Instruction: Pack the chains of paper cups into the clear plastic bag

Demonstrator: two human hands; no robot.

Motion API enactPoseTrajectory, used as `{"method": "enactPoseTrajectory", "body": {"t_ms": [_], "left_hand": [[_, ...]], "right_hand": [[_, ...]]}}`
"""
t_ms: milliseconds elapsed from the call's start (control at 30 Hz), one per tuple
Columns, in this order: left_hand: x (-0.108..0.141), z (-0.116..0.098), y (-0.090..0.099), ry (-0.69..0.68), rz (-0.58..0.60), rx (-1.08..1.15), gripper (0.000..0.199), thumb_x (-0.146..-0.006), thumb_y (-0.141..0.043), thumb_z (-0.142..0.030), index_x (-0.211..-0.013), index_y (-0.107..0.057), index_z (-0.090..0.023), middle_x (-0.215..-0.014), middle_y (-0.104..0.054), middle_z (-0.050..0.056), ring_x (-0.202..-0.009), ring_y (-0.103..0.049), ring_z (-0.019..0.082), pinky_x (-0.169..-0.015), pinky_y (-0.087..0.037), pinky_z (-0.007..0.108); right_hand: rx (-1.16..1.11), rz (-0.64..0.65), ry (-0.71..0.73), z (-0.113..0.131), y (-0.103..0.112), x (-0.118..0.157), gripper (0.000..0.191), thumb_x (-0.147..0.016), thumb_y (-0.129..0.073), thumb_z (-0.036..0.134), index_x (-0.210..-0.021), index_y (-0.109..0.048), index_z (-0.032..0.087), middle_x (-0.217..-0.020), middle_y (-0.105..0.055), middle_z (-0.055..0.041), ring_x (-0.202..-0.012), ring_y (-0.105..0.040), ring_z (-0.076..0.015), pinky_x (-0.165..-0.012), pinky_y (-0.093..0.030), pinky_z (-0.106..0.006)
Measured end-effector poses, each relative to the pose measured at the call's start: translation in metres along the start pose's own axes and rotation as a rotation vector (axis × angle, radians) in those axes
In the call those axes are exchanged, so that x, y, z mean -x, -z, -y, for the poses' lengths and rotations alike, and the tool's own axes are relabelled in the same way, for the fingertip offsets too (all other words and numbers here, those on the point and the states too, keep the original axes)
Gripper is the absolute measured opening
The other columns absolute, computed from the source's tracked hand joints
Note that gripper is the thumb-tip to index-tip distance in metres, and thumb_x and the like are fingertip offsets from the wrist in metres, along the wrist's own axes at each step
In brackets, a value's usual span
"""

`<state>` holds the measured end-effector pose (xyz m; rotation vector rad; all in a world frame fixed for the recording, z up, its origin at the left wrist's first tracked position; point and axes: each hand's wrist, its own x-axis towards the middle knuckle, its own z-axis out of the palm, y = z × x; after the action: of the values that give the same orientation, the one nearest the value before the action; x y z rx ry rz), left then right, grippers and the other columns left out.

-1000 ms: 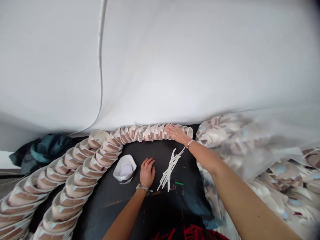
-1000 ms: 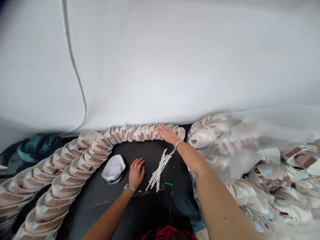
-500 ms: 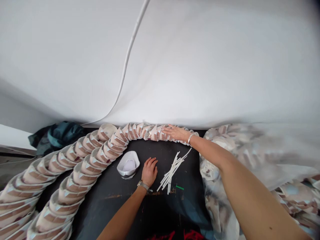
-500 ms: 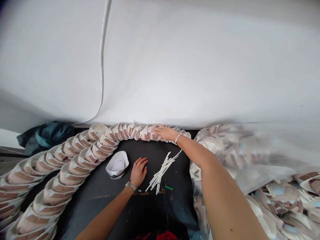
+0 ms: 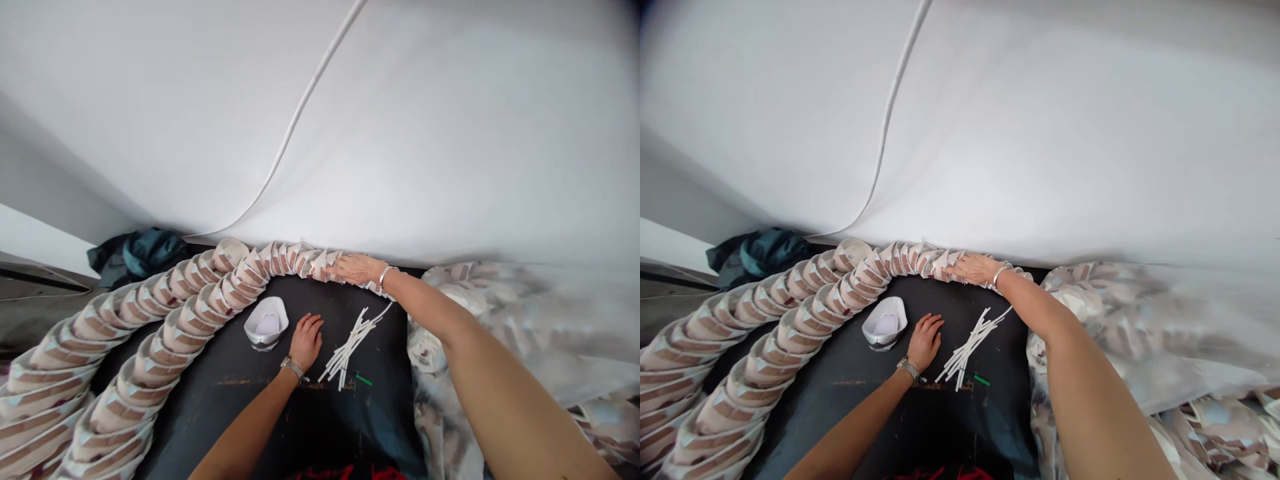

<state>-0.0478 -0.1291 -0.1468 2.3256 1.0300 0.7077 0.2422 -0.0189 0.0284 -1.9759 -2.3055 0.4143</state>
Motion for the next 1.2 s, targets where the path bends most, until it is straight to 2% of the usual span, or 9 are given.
{"method": "enactPoseTrajectory", "body": {"t_ms": [100, 267, 433, 567, 667, 733, 833, 1033, 1200], "left_hand": [[0.001, -0.002, 0.0, 0.026, 0.008, 0.049, 0.04, -0.09, -0.054, -0.01, -0.125, -0.071, -0.022, -0.136, -0.068, 0.009, -0.136, -0.055, 0.032, -0.116, -0.052, 0.056], [-0.022, -0.001, 0.007, 0.201, -0.13, 0.179, 0.036, -0.091, -0.056, -0.016, -0.125, -0.068, -0.022, -0.139, -0.063, 0.011, -0.131, -0.06, 0.028, -0.114, -0.053, 0.053], [-0.096, 0.013, 0.035, 0.274, -0.333, 0.139, 0.036, -0.091, -0.06, -0.019, -0.126, -0.067, -0.02, -0.152, -0.052, 0.016, -0.142, -0.051, 0.034, -0.119, -0.046, 0.057], [-0.159, 0.029, 0.049, 0.229, -0.33, 0.072, 0.045, -0.089, -0.062, -0.016, -0.134, -0.063, -0.02, -0.165, -0.04, 0.017, -0.154, -0.036, 0.039, -0.123, -0.038, 0.064], [-0.183, 0.036, 0.042, 0.206, -0.293, 0.076, 0.062, -0.086, -0.062, -0.013, -0.146, -0.055, -0.022, -0.167, -0.039, 0.016, -0.156, -0.032, 0.04, -0.126, -0.033, 0.067], [-0.186, 0.036, 0.031, 0.188, -0.288, 0.059, 0.069, -0.085, -0.061, -0.012, -0.152, -0.049, -0.022, -0.166, -0.04, 0.017, -0.157, -0.031, 0.04, -0.127, -0.032, 0.068], [-0.176, 0.032, 0.016, 0.162, -0.299, -0.005, 0.072, -0.084, -0.057, -0.008, -0.154, -0.045, -0.019, -0.166, -0.039, 0.019, -0.16, -0.026, 0.039, -0.126, -0.035, 0.068], [-0.159, 0.029, 0.008, 0.159, -0.263, -0.052, 0.074, -0.081, -0.054, -0.004, -0.155, -0.044, -0.012, -0.169, -0.032, 0.023, -0.162, -0.019, 0.038, -0.126, -0.034, 0.069], [-0.158, 0.029, 0.008, 0.208, -0.177, -0.055, 0.069, -0.08, -0.058, -0.006, -0.149, -0.049, -0.006, -0.163, -0.04, 0.027, -0.161, -0.02, 0.041, -0.129, -0.029, 0.067]], "right_hand": [[0.083, 0.187, 0.2, 0.017, -0.004, -0.01, 0.053, -0.088, -0.071, 0.021, -0.14, -0.063, 0.024, -0.136, -0.067, -0.0138, -0.13, -0.06, -0.0274, -0.116, -0.041, -0.038], [0.189, 0.149, 0.217, 0.027, -0.012, -0.017, 0.051, -0.099, -0.052, 0.011, -0.148, -0.057, 0.025, -0.134, -0.066, -0.0156, -0.13, -0.058, -0.0264, -0.114, -0.04, -0.038], [0.228, 0.127, 0.245, 0.026, -0.015, -0.019, 0.05, -0.096, -0.053, 0.008, -0.142, -0.062, 0.028, -0.129, -0.068, -0.012, -0.123, -0.06, -0.026, -0.112, -0.044, -0.039], [0.254, 0.116, 0.28, 0.027, -0.015, -0.021, 0.048, -0.096, -0.052, 0.007, -0.138, -0.065, 0.023, -0.12, -0.07, -0.0148, -0.114, -0.063, -0.0286, -0.104, -0.048, -0.041], [0.255, 0.1, 0.311, 0.029, -0.017, -0.023, 0.042, -0.099, -0.047, 0.008, -0.133, -0.069, 0.02, -0.116, -0.07, -0.0159, -0.11, -0.064, -0.0291, -0.103, -0.048, -0.043], [0.255, 0.089, 0.334, 0.032, -0.018, -0.027, 0.04, -0.101, -0.043, 0.01, -0.127, -0.071, 0.02, -0.119, -0.07, -0.0158, -0.114, -0.063, -0.0292, -0.106, -0.047, -0.044], [0.251, 0.07, 0.359, 0.04, -0.021, -0.041, 0.038, -0.099, -0.043, 0.01, -0.12, -0.073, 0.019, -0.142, -0.062, -0.0146, -0.129, -0.058, -0.0292, -0.114, -0.045, -0.046], [0.144, 0.018, 0.29, 0.077, -0.023, -0.096, 0.065, -0.092, -0.046, 0.005, -0.155, -0.05, 0.014, -0.166, -0.042, -0.0133, -0.151, -0.042, -0.0269, -0.12, -0.042, -0.041], [0.195, 0.103, 0.364, 0.11, -0.025, -0.131, 0.064, -0.094, -0.047, 0.006, -0.154, -0.054, 0.028, -0.168, -0.042, -0.0045, -0.148, -0.046, -0.0278, -0.119, -0.044, -0.046]]}}
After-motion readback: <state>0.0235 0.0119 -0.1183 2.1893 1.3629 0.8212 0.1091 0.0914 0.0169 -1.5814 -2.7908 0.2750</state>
